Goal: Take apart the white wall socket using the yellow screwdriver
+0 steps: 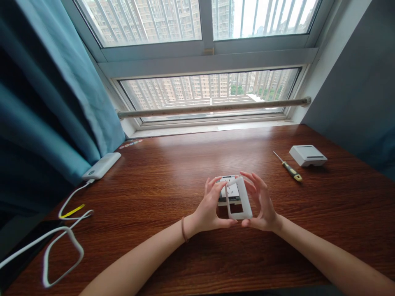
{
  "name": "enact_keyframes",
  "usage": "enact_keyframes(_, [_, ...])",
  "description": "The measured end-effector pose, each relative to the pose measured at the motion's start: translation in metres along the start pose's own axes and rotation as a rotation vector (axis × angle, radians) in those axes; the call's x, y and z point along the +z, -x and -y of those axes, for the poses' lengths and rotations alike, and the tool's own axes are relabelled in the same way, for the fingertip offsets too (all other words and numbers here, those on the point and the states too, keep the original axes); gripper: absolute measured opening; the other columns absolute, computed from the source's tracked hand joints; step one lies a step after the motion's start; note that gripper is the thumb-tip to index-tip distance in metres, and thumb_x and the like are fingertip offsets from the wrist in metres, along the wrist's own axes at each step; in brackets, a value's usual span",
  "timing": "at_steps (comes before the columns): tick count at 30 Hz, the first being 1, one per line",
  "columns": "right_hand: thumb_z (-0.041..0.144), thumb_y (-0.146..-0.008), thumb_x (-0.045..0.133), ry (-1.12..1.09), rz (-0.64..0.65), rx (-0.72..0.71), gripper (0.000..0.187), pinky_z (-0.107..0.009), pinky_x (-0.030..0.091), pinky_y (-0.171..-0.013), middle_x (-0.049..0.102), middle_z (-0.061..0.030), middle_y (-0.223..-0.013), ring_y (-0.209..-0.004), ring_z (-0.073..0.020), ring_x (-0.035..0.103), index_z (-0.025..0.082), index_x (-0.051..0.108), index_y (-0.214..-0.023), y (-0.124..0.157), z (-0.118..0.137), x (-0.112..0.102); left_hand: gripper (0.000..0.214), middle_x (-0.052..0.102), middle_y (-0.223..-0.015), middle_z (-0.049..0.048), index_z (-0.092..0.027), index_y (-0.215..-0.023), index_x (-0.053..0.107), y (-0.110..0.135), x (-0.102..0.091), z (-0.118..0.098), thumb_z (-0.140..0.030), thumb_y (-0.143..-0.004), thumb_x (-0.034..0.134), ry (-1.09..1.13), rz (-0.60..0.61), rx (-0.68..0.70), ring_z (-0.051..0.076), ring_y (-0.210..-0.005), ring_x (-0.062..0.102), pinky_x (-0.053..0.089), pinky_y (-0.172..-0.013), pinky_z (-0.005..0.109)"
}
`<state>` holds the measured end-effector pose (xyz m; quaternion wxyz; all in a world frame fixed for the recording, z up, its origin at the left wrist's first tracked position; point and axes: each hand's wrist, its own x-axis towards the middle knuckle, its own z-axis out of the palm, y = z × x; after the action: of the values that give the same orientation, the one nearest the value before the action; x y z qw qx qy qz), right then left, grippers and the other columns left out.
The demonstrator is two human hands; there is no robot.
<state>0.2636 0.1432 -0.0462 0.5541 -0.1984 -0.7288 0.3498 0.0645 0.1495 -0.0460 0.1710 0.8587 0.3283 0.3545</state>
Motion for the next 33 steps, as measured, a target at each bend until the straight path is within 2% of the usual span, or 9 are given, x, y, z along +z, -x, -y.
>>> enact_keyframes(4, [0.048,-0.06,0.075,0.186,0.226,-0.048,0.107,-0.048,0.025,-0.109,0.031,-0.0165,-0.141,-0.13,-0.033,0.03,0.018,0.012,-0.141,0.001,0.006,0.002,0.107,0.042,-0.13,0.0182,-0.017,-0.137,0.018,0.004,0.007,-0.002,-0.06,-0.053,0.07,-0.099,0.027,0.073,0.039,-0.129,0.025,0.002,-0.106,0.061])
enact_keyframes(6, [0.045,-0.061,0.076,0.244,0.272,-0.049,0.106,-0.048,0.025,-0.109,0.03,-0.0165,-0.142,-0.131,-0.033,0.028,0.016,0.013,-0.141,-0.001,0.008,0.003,0.108,0.041,-0.131,0.0186,-0.016,-0.138,0.016,0.006,0.01,-0.001,-0.061,-0.054,0.069,-0.103,0.008,0.084,0.039,-0.129,0.026,0.002,-0.107,0.06])
enact_keyframes(10, [0.038,-0.063,0.074,0.307,0.279,-0.035,0.099,-0.048,0.024,-0.109,0.03,-0.016,-0.142,-0.132,-0.0327,0.025,0.014,0.016,-0.14,-0.004,0.014,0.003,0.107,0.034,-0.136,0.0198,-0.018,-0.14,0.008,0.009,0.014,0.001,-0.056,-0.059,0.068,-0.062,-0.057,0.097,0.036,-0.129,0.029,0.004,-0.108,0.059])
enact_keyframes(13, [0.033,-0.065,0.072,0.34,0.271,-0.035,0.094,-0.049,0.026,-0.108,0.033,-0.0157,-0.14,-0.131,-0.0328,0.027,0.014,0.018,-0.139,-0.005,0.017,0.003,0.105,0.033,-0.138,0.0209,-0.019,-0.14,0.002,0.009,0.014,0.003,-0.051,-0.064,0.067,-0.043,-0.036,0.089,0.036,-0.131,0.026,0.0,-0.107,0.06])
enact_keyframes(17, [0.03,-0.064,0.07,0.382,0.2,-0.058,0.091,-0.051,0.031,-0.105,0.037,-0.0141,-0.136,-0.126,-0.0329,0.035,0.017,0.019,-0.138,-0.008,0.016,0.0,0.103,0.035,-0.138,0.0182,-0.021,-0.139,0.012,0.006,0.011,0.004,-0.059,-0.061,0.066,-0.085,0.042,0.056,0.037,-0.134,0.018,-0.003,-0.107,0.059])
enact_keyframes(20, [0.03,-0.063,0.07,0.447,0.139,-0.052,0.092,-0.053,0.033,-0.103,0.04,-0.0116,-0.134,-0.122,-0.0337,0.037,0.022,0.019,-0.138,-0.01,0.014,-0.003,0.108,0.031,-0.139,0.0185,-0.021,-0.138,0.016,0.004,0.005,0.003,-0.069,-0.054,0.064,0.005,0.001,0.033,0.039,-0.133,0.019,0.0,-0.107,0.059])
enact_keyframes(26, [0.026,-0.064,0.067,0.56,0.128,-0.042,0.09,-0.054,0.033,-0.101,0.038,-0.0094,-0.136,-0.123,-0.0343,0.034,0.025,0.017,-0.139,-0.012,0.009,-0.007,0.06,0.047,-0.118,0.0137,-0.02,-0.12,0.042,0.004,-0.008,-0.004,-0.062,-0.079,0.042,0.357,-0.167,-0.059,0.03,-0.115,0.041,0.032,-0.1,0.048])
enact_keyframes(29, [0.023,-0.063,0.066,0.588,0.14,-0.032,0.091,-0.053,0.033,-0.102,0.036,-0.0088,-0.137,-0.123,-0.0339,0.032,0.024,0.016,-0.14,-0.012,0.007,-0.009,0.037,0.056,-0.092,0.0073,-0.019,-0.103,0.052,0.004,-0.009,-0.006,-0.05,-0.083,0.046,0.508,-0.208,-0.239,0.02,-0.086,0.054,0.045,-0.079,0.035])
enact_keyframes(33, [0.023,-0.063,0.066,0.598,0.181,-0.024,0.092,-0.051,0.033,-0.103,0.035,-0.0083,-0.138,-0.125,-0.033,0.029,0.024,0.016,-0.14,-0.01,0.005,-0.01,0.021,0.056,-0.07,0.0005,-0.016,-0.088,0.055,0.0,-0.008,-0.012,-0.037,-0.082,0.054,0.673,-0.179,-0.502,0.009,-0.055,0.049,0.042,-0.05,0.021])
